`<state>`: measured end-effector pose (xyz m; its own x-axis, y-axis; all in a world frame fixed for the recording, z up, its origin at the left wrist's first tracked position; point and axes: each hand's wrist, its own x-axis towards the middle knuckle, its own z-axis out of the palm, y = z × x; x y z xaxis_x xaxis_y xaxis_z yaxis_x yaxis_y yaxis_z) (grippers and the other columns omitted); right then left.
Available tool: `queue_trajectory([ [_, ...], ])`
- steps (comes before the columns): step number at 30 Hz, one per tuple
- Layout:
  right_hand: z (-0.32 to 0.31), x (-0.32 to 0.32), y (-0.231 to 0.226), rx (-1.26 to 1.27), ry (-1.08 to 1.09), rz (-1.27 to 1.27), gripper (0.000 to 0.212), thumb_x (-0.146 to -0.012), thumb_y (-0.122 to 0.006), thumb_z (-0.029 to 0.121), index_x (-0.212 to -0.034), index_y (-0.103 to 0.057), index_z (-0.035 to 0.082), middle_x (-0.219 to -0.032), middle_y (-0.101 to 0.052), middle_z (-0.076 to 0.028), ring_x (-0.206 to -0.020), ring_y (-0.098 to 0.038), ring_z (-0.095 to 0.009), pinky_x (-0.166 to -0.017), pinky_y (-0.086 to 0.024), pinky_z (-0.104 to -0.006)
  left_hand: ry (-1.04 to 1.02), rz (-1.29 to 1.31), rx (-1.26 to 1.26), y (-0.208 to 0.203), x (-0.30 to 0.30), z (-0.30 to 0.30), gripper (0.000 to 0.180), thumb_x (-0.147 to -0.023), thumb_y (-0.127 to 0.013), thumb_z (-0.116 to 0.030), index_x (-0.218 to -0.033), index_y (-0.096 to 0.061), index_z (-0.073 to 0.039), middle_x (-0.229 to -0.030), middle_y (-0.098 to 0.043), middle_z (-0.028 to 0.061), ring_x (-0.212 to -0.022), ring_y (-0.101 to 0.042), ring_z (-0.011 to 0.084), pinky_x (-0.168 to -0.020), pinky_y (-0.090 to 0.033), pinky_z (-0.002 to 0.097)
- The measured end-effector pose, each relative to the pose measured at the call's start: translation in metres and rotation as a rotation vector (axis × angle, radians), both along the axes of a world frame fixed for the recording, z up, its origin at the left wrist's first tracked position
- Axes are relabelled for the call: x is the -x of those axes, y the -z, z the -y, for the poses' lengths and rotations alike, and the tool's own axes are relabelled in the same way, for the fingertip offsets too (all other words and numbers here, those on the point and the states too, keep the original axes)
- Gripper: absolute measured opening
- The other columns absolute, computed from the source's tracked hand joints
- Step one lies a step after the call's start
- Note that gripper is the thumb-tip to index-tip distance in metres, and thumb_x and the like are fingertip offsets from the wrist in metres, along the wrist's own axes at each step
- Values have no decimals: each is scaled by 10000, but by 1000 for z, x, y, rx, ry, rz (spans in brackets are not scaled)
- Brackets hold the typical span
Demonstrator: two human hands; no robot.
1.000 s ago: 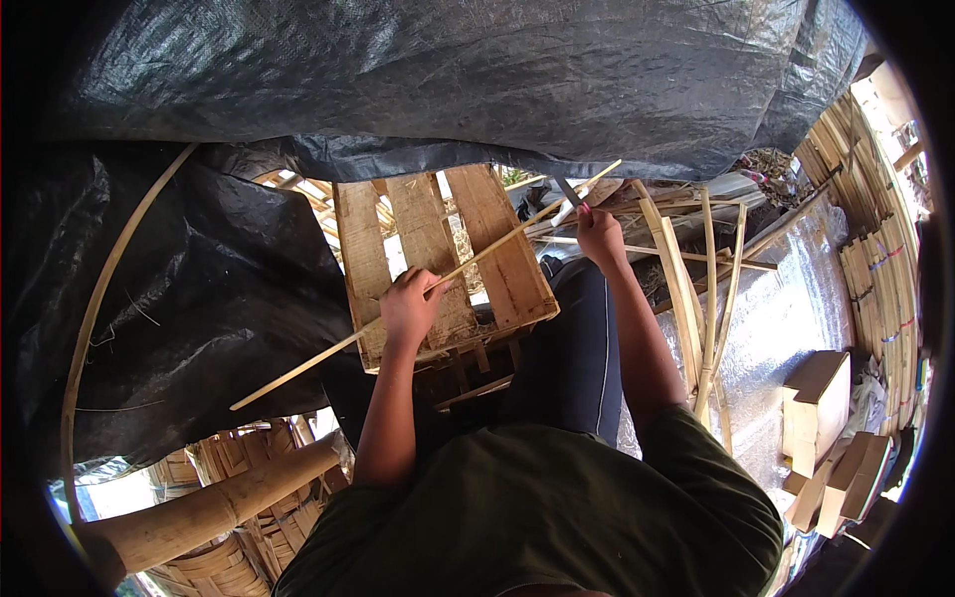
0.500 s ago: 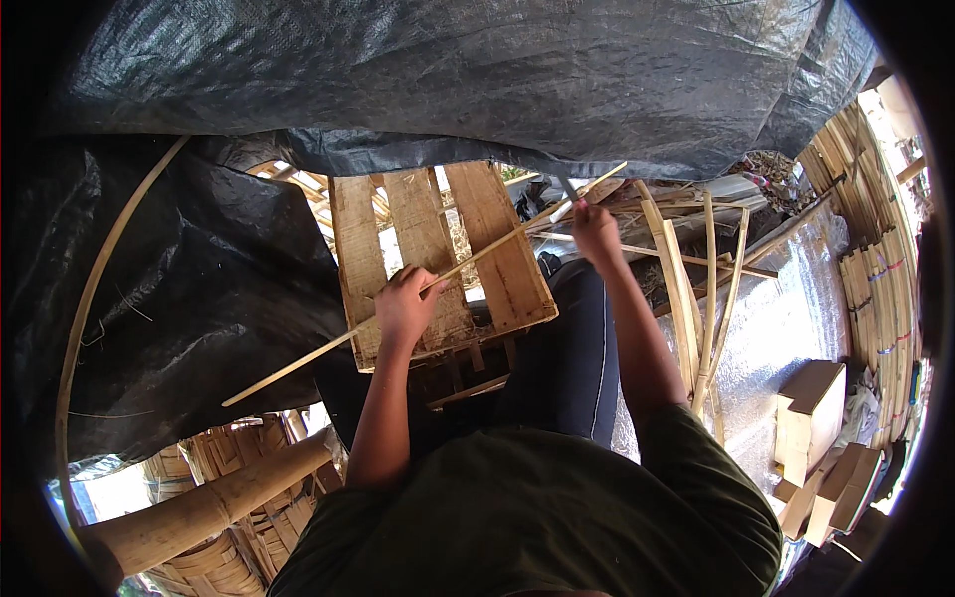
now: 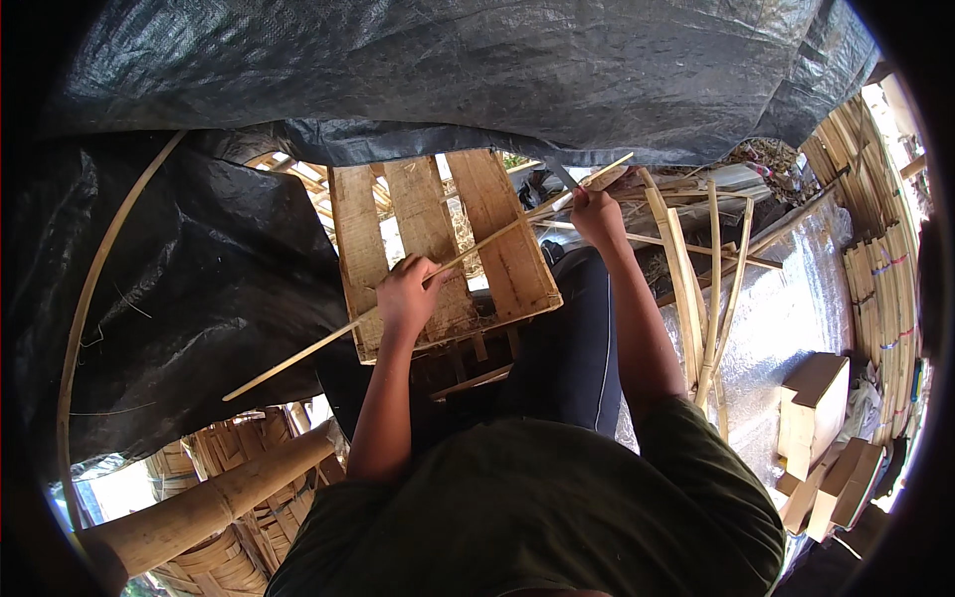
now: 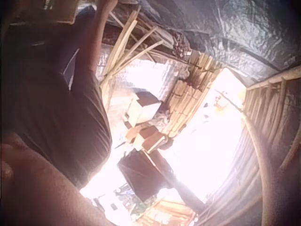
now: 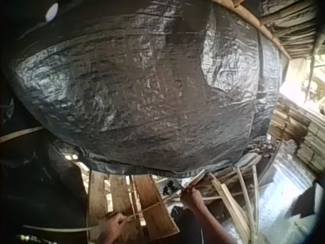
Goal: Using a small knife to scrape and refine bamboo strips on a wooden pallet base.
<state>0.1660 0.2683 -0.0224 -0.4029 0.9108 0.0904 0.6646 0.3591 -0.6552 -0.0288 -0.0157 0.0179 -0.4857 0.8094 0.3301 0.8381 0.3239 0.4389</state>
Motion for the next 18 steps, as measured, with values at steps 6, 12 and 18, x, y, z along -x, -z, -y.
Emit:
queue_trajectory([
  [6, -14, -12, -4, 134, -75, 73, 506, -977, -515, 356, -736, -663, -63, -732, -646, -310, -767, -660, -482, -715, -536, -528, -7, 0, -4, -1, 1, 0, 232, -810, -794, -269, -795, -641, -95, -797, -660, 28, -709, -669, 246, -593, -505, 359],
  [12, -6, -18, -13, 284, -24, 25, 496, -980, -517, 353, -770, -664, -72, -741, -640, -327, -776, -654, -501, -707, -528, -533, -24, 8, 14, 4, 4, 3, 219, -802, -797, -267, -809, -650, -104, -802, -663, 20, -741, -674, 234, -617, -512, 352],
  [18, 1, -16, -15, 376, 1, 38, 389, -976, -543, 342, -946, -668, -25, -883, -659, -311, -907, -645, -484, -784, -508, -529, -3, -9, -40, 5, 6, 1, 217, -796, -804, -261, -818, -659, -101, -802, -663, 31, -708, -668, 234, -609, -511, 351],
])
